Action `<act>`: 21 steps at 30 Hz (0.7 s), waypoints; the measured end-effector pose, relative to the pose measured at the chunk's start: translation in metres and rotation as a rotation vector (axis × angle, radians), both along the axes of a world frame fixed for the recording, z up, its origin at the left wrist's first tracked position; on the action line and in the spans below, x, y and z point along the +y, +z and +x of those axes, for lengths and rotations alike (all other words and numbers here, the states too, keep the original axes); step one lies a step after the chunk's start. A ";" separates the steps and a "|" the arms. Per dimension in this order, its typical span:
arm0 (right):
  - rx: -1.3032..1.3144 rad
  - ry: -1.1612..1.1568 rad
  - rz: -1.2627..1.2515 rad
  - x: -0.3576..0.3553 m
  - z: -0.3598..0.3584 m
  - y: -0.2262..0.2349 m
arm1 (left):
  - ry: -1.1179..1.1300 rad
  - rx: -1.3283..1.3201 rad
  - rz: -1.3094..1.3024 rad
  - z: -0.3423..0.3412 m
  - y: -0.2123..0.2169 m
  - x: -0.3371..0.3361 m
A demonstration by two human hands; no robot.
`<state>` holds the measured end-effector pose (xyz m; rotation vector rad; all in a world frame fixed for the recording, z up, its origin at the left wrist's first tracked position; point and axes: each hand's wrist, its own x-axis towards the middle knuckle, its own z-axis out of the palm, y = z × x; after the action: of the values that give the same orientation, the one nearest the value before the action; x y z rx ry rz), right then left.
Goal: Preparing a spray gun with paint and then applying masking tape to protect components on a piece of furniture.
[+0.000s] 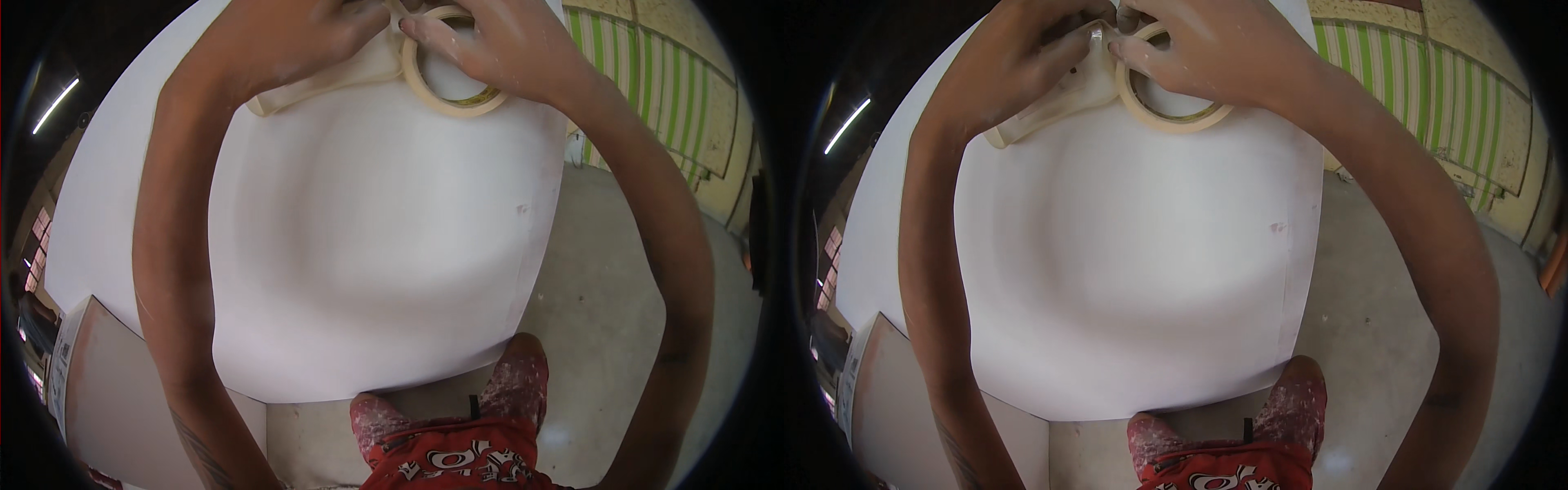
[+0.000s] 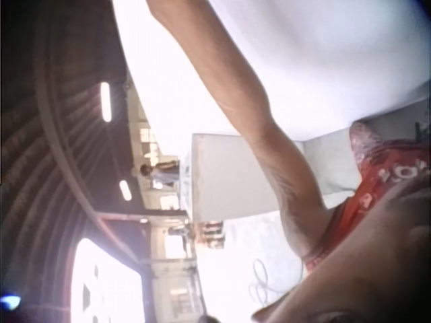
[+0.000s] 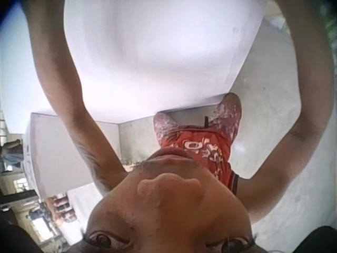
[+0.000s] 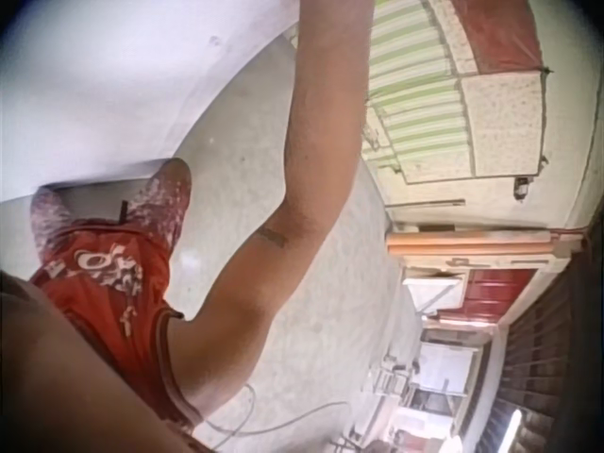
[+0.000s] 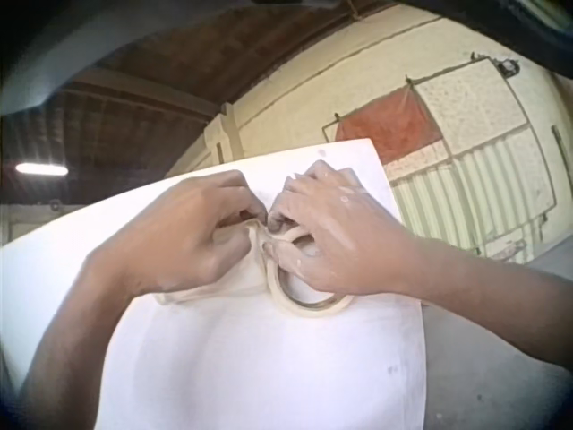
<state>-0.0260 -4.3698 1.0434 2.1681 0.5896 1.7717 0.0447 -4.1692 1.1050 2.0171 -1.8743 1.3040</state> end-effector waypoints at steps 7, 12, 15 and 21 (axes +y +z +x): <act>0.169 -0.118 0.260 0.033 -0.016 0.011 | -0.070 -0.071 -0.003 0.006 0.004 0.003; 0.086 0.003 0.351 0.020 0.001 0.012 | -0.078 0.013 -0.052 0.002 0.005 -0.002; 0.029 0.029 0.313 0.022 0.004 0.012 | -0.074 -0.016 -0.082 0.000 0.004 -0.001; 0.053 0.017 0.197 0.008 -0.001 0.029 | 0.228 -0.044 -0.106 -0.030 -0.002 -0.004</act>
<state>-0.0266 -4.3615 1.0725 2.3524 0.4639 1.8575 0.0151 -4.1737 1.1029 2.2147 -1.5911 1.4782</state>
